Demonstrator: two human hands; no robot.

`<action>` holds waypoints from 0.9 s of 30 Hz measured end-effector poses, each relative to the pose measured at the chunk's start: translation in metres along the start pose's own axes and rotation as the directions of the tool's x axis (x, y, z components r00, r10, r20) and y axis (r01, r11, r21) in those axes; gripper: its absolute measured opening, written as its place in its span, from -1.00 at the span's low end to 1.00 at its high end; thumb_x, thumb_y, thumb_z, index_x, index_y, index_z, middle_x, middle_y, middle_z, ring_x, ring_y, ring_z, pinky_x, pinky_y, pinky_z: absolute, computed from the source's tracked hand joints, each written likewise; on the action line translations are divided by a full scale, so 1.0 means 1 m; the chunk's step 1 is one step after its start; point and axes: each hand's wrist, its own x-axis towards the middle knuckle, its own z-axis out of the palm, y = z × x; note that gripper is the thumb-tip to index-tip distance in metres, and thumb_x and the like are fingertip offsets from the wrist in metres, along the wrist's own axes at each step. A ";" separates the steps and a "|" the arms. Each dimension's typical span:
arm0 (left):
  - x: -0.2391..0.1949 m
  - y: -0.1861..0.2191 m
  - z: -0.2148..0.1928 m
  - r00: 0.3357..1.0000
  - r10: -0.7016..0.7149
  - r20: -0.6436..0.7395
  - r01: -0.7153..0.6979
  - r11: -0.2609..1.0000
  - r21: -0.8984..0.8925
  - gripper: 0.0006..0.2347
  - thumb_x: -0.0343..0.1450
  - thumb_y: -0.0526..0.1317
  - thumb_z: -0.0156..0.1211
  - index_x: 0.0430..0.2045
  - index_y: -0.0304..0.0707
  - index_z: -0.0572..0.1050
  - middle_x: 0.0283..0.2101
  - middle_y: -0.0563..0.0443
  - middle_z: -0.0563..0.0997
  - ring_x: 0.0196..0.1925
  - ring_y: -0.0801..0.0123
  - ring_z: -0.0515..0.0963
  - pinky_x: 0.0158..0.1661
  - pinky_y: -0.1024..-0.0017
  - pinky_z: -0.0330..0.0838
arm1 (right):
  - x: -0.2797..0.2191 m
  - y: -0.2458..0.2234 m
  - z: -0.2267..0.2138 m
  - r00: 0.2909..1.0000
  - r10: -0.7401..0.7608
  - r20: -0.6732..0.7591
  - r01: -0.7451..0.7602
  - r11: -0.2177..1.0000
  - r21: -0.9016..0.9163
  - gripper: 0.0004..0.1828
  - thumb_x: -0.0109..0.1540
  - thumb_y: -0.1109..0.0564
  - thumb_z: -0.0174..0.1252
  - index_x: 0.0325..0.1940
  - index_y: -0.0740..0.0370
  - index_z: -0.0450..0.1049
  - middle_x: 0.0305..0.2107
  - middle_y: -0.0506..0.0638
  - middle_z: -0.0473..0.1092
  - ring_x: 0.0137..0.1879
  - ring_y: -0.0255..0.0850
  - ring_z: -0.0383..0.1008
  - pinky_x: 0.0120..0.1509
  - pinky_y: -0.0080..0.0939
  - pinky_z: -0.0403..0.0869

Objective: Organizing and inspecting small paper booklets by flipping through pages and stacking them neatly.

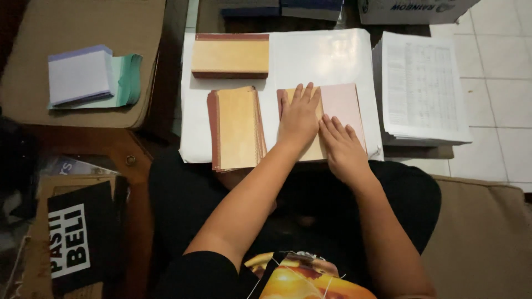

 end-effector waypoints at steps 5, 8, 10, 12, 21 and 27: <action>0.004 -0.004 0.017 0.998 -0.010 -0.060 0.009 1.000 -0.016 -0.56 0.48 -0.28 -0.19 0.31 -0.16 0.34 0.41 -0.09 0.35 0.51 0.08 0.19 0.40 -0.23 -0.12 | 0.058 0.019 0.005 0.998 -0.023 -0.055 0.022 1.000 -0.017 -0.24 0.29 0.15 -0.10 0.62 0.09 0.00 0.55 0.04 -0.03 0.62 0.02 -0.06 0.58 0.19 0.02; 0.007 -0.005 0.024 0.995 -0.003 -0.102 0.005 1.000 0.017 -0.55 0.46 -0.28 -0.18 0.31 -0.22 0.32 0.40 -0.09 0.36 0.50 0.09 0.22 0.41 -0.20 -0.10 | 0.078 0.024 0.005 0.998 0.005 -0.065 -0.005 1.000 0.003 -0.25 0.31 0.10 -0.15 0.62 0.08 0.00 0.55 0.03 -0.04 0.63 0.00 -0.08 0.59 0.18 -0.01; 0.005 -0.003 0.024 0.996 -0.005 -0.092 0.006 1.000 0.011 -0.55 0.47 -0.25 -0.17 0.32 -0.24 0.31 0.39 -0.10 0.36 0.50 0.09 0.22 0.41 -0.19 -0.10 | 0.072 0.021 0.007 0.998 0.032 -0.062 -0.031 0.999 0.008 -0.26 0.31 0.07 -0.18 0.63 0.07 0.00 0.55 0.01 -0.05 0.63 -0.02 -0.09 0.59 0.16 -0.03; 0.003 0.000 0.018 0.995 -0.024 -0.092 0.022 0.999 -0.028 -0.54 0.46 -0.25 -0.19 0.31 -0.30 0.30 0.40 -0.16 0.35 0.49 0.03 0.22 0.40 -0.22 -0.12 | 0.060 0.016 0.008 0.993 0.020 -0.114 -0.022 1.000 -0.018 -0.27 0.29 0.11 -0.15 0.60 0.17 0.07 0.52 0.12 0.03 0.61 0.06 0.00 0.57 0.18 0.05; -0.001 0.005 0.007 0.998 -0.032 -0.060 0.033 0.999 0.014 -0.50 0.42 -0.30 -0.16 0.34 -0.29 0.27 0.44 -0.15 0.30 0.52 0.04 0.18 0.41 -0.19 -0.13 | -0.016 -0.005 0.008 0.995 -0.014 -0.098 0.010 0.999 -0.040 -0.20 0.23 0.17 -0.13 0.61 0.10 0.02 0.52 0.05 0.03 0.59 0.04 0.02 0.52 0.15 0.10; 0.000 0.006 0.005 0.999 -0.033 -0.043 0.034 0.999 0.013 -0.52 0.45 -0.27 -0.20 0.33 -0.29 0.28 0.44 -0.15 0.30 0.53 0.06 0.16 0.41 -0.15 -0.13 | 0.056 0.019 0.009 0.995 -0.004 -0.095 0.001 0.999 -0.037 -0.23 0.28 0.12 -0.08 0.62 0.04 0.04 0.52 0.03 0.05 0.59 0.07 0.01 0.52 0.23 0.10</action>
